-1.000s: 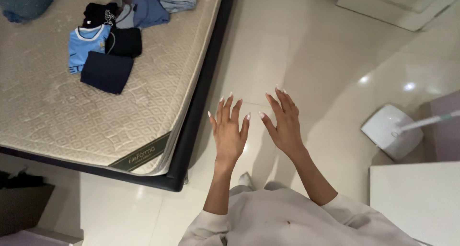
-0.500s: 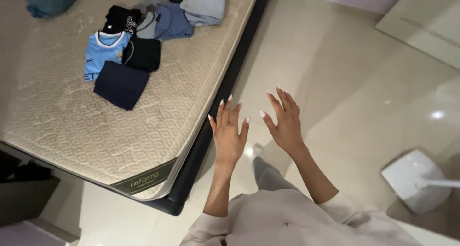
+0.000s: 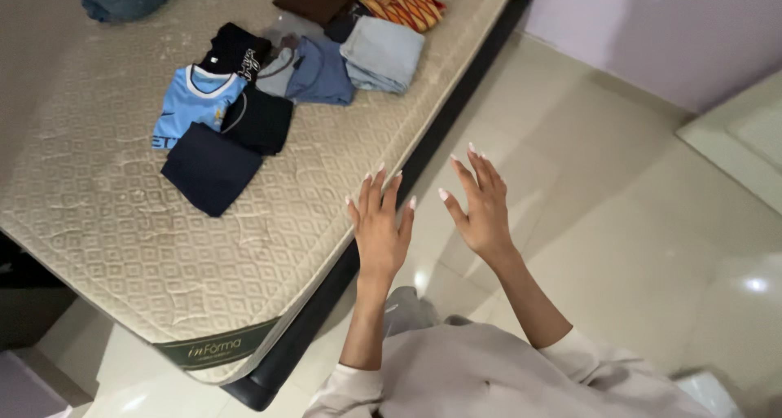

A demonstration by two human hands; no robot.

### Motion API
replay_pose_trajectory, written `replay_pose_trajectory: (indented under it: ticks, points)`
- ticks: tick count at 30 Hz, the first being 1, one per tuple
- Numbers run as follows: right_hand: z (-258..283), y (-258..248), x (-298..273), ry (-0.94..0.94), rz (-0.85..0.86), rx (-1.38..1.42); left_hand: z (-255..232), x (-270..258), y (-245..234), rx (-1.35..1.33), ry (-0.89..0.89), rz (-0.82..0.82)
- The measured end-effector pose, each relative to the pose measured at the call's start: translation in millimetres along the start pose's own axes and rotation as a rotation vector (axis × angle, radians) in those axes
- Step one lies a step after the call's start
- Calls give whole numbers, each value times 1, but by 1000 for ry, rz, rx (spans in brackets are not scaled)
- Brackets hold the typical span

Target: The person folds various clothing items on a bed and places them into a drawer. The person handles a black shirt, a light blue shirt, a patterned shirt, a denim shirt, and a dark t-shirt, folding each and stacking them in a drawer.

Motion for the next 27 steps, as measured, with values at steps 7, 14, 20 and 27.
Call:
replay_pose_trajectory:
  ticks: [7, 14, 20, 27]
  points:
    - [-31, 53, 80, -44, 36, 9, 36, 75, 27, 35, -81, -30]
    - [-27, 117, 176, -126, 101, 68, 89, 153, 25, 66, -146, -85]
    - [0, 162, 258, -284, 113, 120, 141, 212, 4, 116, -212, -166]
    - [41, 216, 321, -376, 180, 210, 190, 246, -31, 160, -281, -299]
Point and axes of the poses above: each hand's wrist, its own x-axis towards the middle knuckle, its own y-axis out of the palm, z = x × y, the point moved 9 cm from there along x, towards the middle knuckle, and after that the axes turned 2 degrees about -x, right-handed, at the moved point
